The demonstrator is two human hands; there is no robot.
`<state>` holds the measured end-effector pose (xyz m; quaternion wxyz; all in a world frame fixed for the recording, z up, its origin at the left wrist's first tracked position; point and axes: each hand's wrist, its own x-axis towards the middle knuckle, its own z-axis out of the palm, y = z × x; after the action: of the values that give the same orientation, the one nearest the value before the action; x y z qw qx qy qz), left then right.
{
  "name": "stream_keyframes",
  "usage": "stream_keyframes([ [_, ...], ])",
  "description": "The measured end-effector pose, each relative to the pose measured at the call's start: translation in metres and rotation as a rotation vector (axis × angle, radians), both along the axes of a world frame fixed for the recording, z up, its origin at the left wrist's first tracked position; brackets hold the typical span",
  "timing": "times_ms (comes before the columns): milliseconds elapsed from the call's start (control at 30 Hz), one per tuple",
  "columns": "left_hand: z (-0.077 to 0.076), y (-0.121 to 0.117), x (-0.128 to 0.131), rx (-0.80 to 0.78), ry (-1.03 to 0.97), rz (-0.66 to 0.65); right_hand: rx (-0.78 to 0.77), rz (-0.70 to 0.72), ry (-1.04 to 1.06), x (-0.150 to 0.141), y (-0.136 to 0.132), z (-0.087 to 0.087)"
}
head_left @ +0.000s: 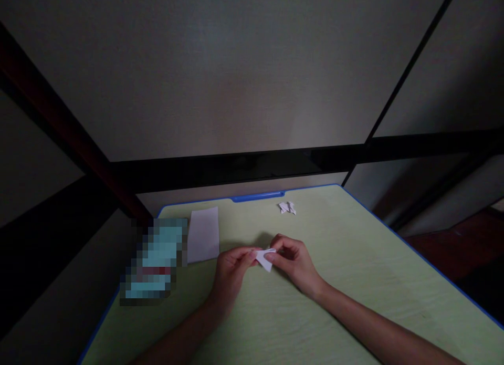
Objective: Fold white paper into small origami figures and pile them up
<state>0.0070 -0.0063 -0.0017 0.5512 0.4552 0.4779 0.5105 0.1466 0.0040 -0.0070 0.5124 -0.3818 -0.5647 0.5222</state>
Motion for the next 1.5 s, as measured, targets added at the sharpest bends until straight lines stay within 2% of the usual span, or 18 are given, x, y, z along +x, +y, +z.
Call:
stream_keyframes([
  [400, -0.004, 0.002, 0.001, -0.049, -0.152, -0.091, -0.003, 0.15, 0.129, 0.005, 0.001, 0.0],
  [500, 0.003, 0.002, -0.001, -0.031, -0.06, -0.117, 0.017, 0.139, 0.06, 0.006, 0.001, 0.003],
  [600, 0.01, 0.002, -0.004, 0.027, 0.133, -0.161, 0.017, 0.122, -0.009, 0.006, 0.0, 0.005],
  [733, 0.011, 0.001, -0.006, 0.048, 0.26, -0.18, -0.006, 0.106, -0.054, 0.004, 0.002, 0.003],
  [1000, 0.009, 0.0, -0.005, 0.005, 0.165, -0.088, -0.073, 0.124, -0.199, 0.002, 0.001, -0.004],
  [1333, 0.006, -0.001, -0.001, -0.035, 0.127, -0.072, -0.181, 0.008, -0.211, 0.003, -0.001, 0.003],
  [1500, 0.003, 0.004, -0.006, -0.063, 0.089, -0.02, -0.128, 0.119, -0.132, 0.005, 0.003, 0.0],
])
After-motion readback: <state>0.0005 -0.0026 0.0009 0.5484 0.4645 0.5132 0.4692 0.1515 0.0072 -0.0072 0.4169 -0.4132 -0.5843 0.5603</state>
